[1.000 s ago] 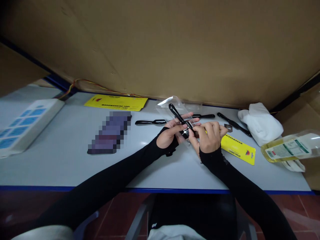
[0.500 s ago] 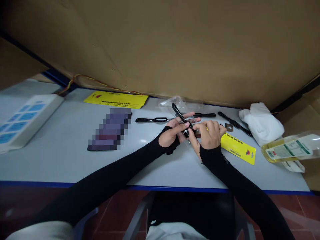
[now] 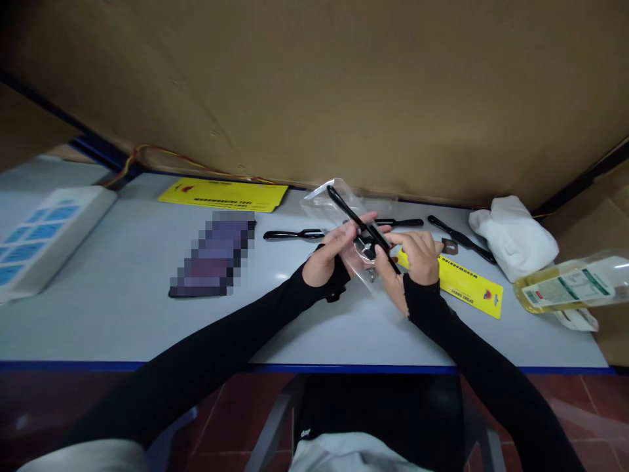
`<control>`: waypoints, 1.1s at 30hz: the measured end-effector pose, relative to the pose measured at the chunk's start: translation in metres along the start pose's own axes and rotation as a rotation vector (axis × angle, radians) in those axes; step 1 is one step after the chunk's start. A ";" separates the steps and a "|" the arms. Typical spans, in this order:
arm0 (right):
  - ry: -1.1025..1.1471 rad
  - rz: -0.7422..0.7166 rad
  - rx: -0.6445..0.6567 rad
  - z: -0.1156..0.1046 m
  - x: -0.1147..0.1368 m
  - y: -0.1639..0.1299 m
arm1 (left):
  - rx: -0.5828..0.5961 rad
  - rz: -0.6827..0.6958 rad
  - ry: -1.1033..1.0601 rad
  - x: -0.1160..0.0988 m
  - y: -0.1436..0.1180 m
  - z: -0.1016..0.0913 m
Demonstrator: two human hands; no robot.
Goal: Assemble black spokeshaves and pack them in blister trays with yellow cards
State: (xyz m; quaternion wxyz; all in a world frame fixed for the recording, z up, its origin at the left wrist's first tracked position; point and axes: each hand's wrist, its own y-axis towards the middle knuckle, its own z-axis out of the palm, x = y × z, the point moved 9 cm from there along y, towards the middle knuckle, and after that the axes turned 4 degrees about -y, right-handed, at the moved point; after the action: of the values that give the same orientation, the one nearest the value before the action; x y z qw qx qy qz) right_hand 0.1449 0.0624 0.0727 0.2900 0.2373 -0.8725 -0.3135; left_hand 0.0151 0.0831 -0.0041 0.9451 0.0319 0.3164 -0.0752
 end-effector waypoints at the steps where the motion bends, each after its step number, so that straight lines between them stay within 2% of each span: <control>1: -0.004 0.014 -0.024 -0.004 0.000 0.001 | 0.001 0.003 -0.003 -0.001 -0.001 0.001; 10: 0.012 0.105 -0.099 -0.017 -0.006 0.003 | -0.047 0.004 -0.064 -0.004 0.001 -0.002; 17: 0.090 0.209 -0.057 -0.016 -0.013 0.001 | -0.024 0.013 -0.070 -0.004 0.001 0.000; 20: 0.064 0.173 -0.052 -0.013 -0.008 0.001 | -0.023 0.005 -0.082 -0.004 0.000 0.001; 25: 0.003 -0.013 0.026 0.005 0.005 -0.002 | 0.066 -0.016 -0.089 -0.002 -0.002 0.010; 33: -0.036 0.014 0.006 0.011 0.000 -0.004 | 0.054 0.006 -0.008 0.005 0.001 0.002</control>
State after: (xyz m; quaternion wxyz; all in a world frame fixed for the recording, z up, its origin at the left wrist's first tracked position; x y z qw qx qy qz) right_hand 0.1387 0.0635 0.0633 0.2759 0.2263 -0.8802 -0.3130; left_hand 0.0202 0.0833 -0.0052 0.9453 0.0580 0.3105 -0.0809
